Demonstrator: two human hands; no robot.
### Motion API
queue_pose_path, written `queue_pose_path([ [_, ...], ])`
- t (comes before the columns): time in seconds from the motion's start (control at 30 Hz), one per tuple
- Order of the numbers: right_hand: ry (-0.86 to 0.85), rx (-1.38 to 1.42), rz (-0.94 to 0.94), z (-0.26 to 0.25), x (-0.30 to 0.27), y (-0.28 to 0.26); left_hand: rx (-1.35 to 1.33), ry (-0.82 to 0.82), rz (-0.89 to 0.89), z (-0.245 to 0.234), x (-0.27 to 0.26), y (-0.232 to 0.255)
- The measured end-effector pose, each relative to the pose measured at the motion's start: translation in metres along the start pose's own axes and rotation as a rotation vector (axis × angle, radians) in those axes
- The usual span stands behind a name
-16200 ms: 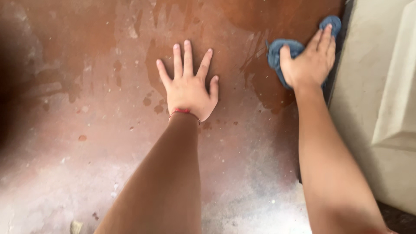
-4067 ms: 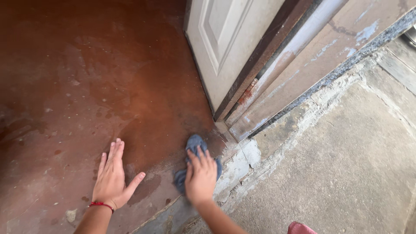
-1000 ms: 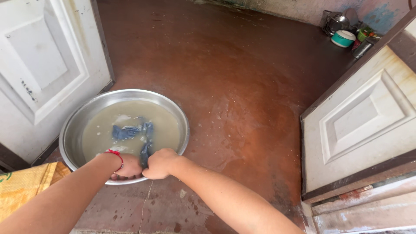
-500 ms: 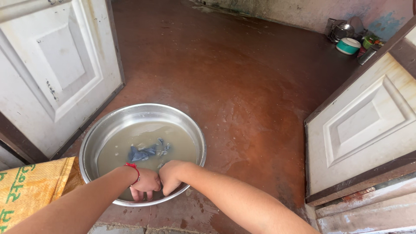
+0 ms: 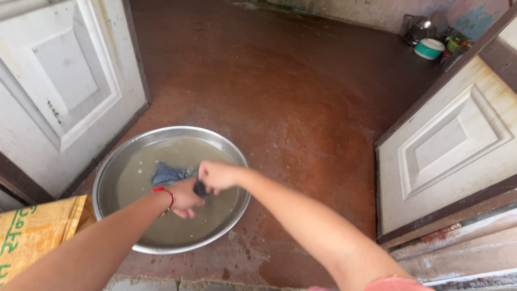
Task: The person wipes a section of the floor with a cloth, then rinses and wrings the cloth in a metal basin of water before continuing to wipe more of the floor surface.
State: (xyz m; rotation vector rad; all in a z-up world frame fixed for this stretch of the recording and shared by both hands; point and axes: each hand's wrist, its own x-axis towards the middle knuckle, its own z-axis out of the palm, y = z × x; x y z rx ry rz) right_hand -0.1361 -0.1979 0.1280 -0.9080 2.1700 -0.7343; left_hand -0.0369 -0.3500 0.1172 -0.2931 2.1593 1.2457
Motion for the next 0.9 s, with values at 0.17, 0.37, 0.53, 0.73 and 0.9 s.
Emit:
queue_pose_path([
  [0.17,0.258,0.148,-0.058,-0.028,-0.003,-0.025,0.218,0.557,0.189,-0.017,-0.003,0.007],
  [0.37,0.368,0.181,-0.163,-0.044,-0.014,-0.050,0.236,0.926,0.648,-0.045,0.000,-0.003],
  [0.53,0.263,0.165,-0.126,-0.038,-0.017,-0.051,0.114,0.709,0.278,-0.044,-0.021,0.008],
  [0.73,0.358,0.216,-0.158,-0.037,-0.008,-0.040,-0.053,0.779,0.396,-0.041,-0.037,0.024],
  [0.9,0.357,0.046,-0.348,-0.020,-0.002,-0.035,-0.034,0.690,0.484,-0.042,-0.049,0.038],
])
